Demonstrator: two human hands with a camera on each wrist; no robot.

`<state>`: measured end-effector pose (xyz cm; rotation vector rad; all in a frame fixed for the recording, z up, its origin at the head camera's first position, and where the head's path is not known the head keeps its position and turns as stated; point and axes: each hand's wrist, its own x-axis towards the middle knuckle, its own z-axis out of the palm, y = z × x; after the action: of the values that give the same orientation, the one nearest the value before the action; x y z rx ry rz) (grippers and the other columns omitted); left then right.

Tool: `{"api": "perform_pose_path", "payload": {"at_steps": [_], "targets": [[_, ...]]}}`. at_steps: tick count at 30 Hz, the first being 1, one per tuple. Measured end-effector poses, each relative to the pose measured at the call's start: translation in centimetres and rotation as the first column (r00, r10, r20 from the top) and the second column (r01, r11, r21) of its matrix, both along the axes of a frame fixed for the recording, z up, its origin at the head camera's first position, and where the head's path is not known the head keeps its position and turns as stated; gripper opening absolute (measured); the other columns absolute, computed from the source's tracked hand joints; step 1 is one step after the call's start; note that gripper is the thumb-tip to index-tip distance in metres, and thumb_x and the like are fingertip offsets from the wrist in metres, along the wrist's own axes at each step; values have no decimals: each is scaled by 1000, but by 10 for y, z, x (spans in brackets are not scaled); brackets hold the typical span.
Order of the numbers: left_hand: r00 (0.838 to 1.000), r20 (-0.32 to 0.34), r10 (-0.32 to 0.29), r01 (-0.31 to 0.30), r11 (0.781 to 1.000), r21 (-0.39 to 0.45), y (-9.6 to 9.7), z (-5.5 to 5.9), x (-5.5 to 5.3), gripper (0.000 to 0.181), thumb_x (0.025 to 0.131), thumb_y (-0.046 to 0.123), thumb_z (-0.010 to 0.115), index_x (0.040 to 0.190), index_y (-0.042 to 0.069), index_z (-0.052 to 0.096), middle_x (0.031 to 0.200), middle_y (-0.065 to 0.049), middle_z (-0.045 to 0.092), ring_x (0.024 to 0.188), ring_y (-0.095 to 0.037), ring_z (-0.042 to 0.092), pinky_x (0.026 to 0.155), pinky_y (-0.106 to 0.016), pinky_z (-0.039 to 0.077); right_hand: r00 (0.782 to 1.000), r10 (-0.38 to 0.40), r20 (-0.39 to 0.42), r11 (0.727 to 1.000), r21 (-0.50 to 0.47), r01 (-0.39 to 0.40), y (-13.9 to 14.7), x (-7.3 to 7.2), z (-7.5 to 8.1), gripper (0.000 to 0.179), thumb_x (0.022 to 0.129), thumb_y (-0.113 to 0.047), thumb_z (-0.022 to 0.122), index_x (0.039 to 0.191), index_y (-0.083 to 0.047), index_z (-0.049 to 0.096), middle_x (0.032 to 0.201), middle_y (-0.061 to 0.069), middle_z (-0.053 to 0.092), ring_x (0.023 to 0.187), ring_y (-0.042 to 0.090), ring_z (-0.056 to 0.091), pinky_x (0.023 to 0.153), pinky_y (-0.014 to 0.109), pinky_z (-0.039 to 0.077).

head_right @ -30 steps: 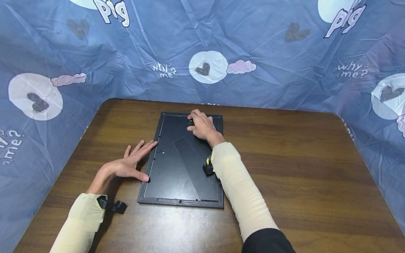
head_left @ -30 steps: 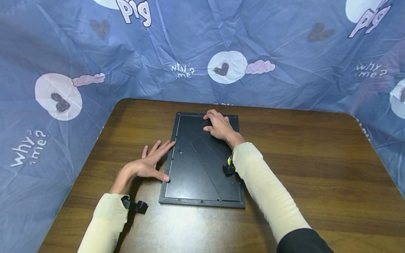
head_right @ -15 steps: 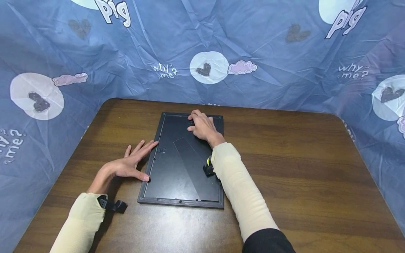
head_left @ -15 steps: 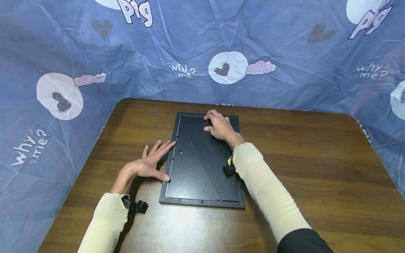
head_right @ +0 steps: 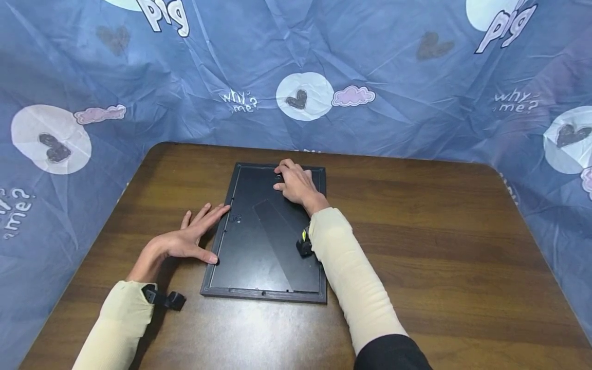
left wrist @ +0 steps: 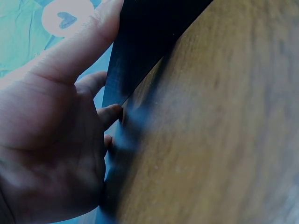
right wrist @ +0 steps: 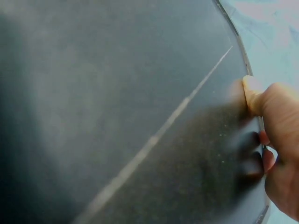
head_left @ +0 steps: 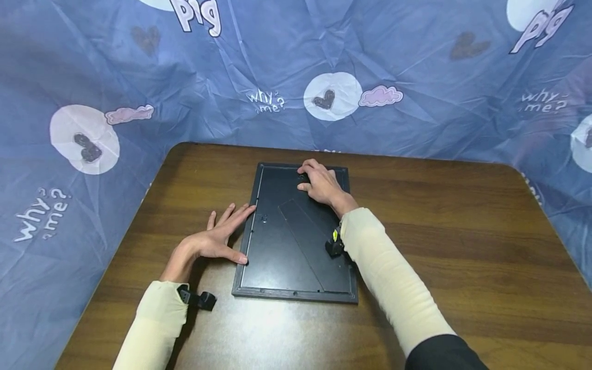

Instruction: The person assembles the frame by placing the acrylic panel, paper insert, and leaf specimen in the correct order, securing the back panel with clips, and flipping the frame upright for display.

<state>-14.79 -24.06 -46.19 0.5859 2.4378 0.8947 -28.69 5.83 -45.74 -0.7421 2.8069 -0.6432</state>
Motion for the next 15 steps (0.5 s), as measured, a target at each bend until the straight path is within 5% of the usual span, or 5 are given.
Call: {"api": "perform_pose_path", "payload": {"at_steps": [15], "targets": [[1000,-6,-1,1,1000,2,0,0,-2,125,71,57,84,163,26,4,171,-14,-3,155,-42,-19,112,-73,-21,999,-9,35,999,-50,11,2,-2,2,53,100,-31,61,147,-13,46,154,9,35,142,28,41,107,54,35]]}}
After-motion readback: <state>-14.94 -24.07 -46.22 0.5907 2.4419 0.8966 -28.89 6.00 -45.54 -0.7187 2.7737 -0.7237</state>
